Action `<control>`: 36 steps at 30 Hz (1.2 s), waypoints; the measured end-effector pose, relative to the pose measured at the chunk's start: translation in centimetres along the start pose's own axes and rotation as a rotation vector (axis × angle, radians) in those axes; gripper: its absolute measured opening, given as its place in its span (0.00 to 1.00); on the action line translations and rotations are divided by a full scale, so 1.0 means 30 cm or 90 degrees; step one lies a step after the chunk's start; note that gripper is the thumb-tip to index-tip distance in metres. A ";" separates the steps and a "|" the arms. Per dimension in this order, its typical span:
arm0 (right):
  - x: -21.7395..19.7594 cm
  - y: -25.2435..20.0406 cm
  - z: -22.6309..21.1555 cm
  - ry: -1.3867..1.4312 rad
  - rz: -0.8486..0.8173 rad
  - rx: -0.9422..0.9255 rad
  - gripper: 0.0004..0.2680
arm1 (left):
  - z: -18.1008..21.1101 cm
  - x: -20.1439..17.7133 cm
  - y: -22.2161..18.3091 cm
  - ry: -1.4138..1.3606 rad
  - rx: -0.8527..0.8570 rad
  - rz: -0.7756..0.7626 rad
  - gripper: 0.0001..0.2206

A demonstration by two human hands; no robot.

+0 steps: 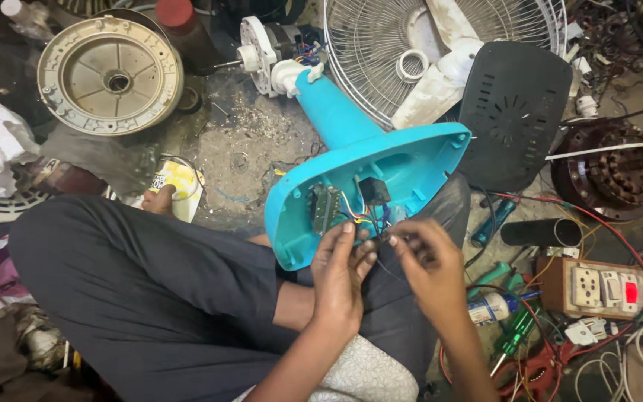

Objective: The person disassembles a blue LG pedestal fan, removes the motor and blades, opens the base cover, and works on the internal wiring. They use a screwdriver to remove screws and manipulate wires inside the base.

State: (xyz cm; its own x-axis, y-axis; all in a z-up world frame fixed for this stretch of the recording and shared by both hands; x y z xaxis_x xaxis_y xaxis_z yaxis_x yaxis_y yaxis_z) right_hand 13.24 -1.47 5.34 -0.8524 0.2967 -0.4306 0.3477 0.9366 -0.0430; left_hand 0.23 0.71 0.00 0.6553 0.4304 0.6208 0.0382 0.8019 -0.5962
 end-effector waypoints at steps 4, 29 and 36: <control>0.007 0.002 -0.015 0.019 0.022 -0.039 0.06 | -0.026 -0.031 0.019 -0.036 0.032 -0.048 0.07; 0.056 0.125 -0.162 -0.149 -0.022 -0.214 0.05 | 0.007 0.004 -0.035 0.121 0.154 -0.080 0.12; 0.037 0.180 -0.181 -0.196 -0.140 -0.241 0.05 | -0.013 0.002 -0.028 0.112 0.150 -0.102 0.10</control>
State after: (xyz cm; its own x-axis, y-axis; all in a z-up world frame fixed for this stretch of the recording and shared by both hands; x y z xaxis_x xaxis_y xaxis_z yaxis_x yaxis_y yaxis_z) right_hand 12.05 4.93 9.53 -0.7151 0.0711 -0.6954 -0.0395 0.9891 0.1417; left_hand 0.52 -0.11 0.35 0.7758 0.2299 0.5876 -0.0106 0.9359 -0.3521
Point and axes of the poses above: each hand's wrist, its own y-axis towards the middle knuckle, its own x-axis out of the palm, z = x × y, the point moved 1 cm from there along y, towards the middle knuckle, and after that the axes turned 6 degrees about x, right-handed, at the moved point
